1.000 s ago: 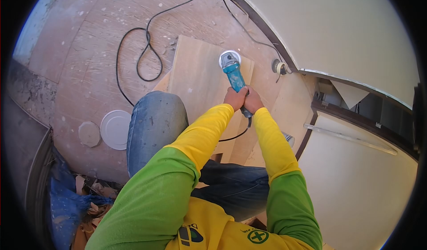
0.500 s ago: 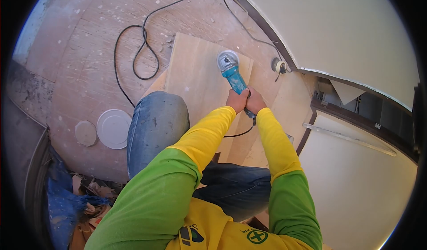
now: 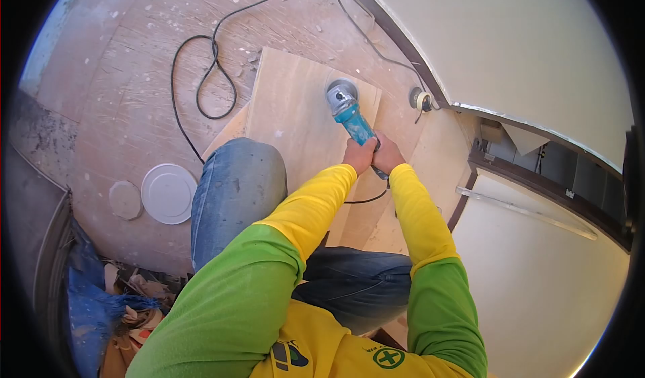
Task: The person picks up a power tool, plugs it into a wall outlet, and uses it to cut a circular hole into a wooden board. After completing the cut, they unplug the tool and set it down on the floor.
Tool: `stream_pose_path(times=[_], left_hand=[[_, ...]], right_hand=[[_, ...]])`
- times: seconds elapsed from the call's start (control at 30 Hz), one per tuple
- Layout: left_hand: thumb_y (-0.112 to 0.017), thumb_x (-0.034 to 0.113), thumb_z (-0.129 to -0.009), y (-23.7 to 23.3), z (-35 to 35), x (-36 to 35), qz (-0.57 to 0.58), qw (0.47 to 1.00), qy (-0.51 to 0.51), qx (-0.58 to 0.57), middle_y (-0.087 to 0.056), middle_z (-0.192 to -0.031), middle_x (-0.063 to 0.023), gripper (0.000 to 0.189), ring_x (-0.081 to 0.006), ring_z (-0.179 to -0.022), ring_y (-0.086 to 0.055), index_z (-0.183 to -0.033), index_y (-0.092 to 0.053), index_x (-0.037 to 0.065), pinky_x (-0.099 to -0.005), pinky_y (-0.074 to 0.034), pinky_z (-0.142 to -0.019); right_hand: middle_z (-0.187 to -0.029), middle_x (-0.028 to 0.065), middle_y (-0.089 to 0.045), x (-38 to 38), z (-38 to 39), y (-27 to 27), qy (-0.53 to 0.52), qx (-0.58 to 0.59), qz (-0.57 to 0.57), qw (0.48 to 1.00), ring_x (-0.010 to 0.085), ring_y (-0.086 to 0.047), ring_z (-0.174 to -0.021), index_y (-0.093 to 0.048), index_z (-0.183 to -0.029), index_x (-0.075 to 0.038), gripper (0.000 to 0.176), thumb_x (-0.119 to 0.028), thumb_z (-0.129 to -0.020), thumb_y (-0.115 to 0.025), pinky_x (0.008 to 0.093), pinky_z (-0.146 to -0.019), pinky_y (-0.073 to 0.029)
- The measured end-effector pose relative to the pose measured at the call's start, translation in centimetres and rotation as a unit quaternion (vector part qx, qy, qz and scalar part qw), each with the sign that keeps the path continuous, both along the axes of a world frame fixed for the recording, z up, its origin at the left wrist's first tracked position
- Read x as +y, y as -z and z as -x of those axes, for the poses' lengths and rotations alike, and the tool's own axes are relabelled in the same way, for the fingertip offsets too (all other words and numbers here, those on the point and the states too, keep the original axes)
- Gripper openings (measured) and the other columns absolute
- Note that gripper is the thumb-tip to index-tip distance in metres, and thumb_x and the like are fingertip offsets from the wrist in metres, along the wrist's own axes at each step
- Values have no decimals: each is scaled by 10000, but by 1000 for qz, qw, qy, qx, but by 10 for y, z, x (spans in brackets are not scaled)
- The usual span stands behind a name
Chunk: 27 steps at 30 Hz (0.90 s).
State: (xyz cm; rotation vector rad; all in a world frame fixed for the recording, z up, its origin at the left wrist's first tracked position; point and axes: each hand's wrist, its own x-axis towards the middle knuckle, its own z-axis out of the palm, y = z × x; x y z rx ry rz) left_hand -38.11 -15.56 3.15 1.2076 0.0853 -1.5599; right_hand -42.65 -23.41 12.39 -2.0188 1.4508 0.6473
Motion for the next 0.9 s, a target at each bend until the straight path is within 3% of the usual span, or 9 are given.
stream_pose_path(times=[0.3,0.37,0.5,0.6,0.7,0.8,0.9], left_hand=[[-641,478,-869,5,14,-5,19,999,-22,25,-579,-1330,-341,873,-397,-1246,-605,-1392,-379,-170,-400,-466,-1064],[-643,426,-905,7,17,-7,5,999,-8,39,-598,-1335,-257,772,-313,-1219,-619,-1405,-417,-117,-383,-473,-1053],[-646,458,-863,10,24,-8,30,998,-32,49,-583,-1327,-333,868,-382,-1237,-614,-1390,-376,-177,-398,-474,-1056],[-639,417,-879,11,25,-9,40,995,-59,73,-618,-1291,-267,751,-322,-1172,-642,-1358,-457,-132,-393,-494,-1025],[-597,315,-936,53,51,-23,160,976,-53,139,-657,-1175,-111,442,-213,-1045,-643,-1239,-607,-7,-393,-529,-947],[-581,283,-960,41,47,-21,191,953,-68,223,-663,-1161,-83,374,-206,-1040,-662,-1237,-607,33,-362,-548,-897],[-598,281,-957,14,35,-12,159,940,-67,295,-651,-1195,-87,407,-207,-1062,-653,-1285,-575,42,-363,-541,-911]], right_hand=[[-1186,220,-705,-5,2,-10,-29,28,-8,999,360,-680,-1112,-543,-1420,-148,732,-296,-760,-825,403,-954,-522],[-1182,217,-707,-7,4,-9,-33,37,-5,999,359,-681,-1110,-544,-1417,-158,733,-292,-755,-828,403,-953,-523],[-1176,206,-711,-11,11,-5,-51,43,1,998,355,-686,-1101,-553,-1403,-162,742,-297,-734,-843,410,-949,-525],[-1178,203,-712,-11,10,-9,-68,56,5,996,361,-687,-1101,-557,-1397,-165,759,-332,-717,-852,425,-949,-530],[-1201,203,-708,-19,25,2,-126,44,19,991,372,-682,-1113,-562,-1394,-168,785,-379,-697,-855,450,-962,-537],[-1152,200,-707,-22,30,-7,-158,32,39,986,384,-669,-1091,-614,-1242,-125,613,-283,-689,-825,462,-929,-538],[-1100,177,-718,-15,20,-40,-146,80,63,984,397,-673,-1051,-592,-1211,-131,612,-320,-676,-823,475,-893,-533]])
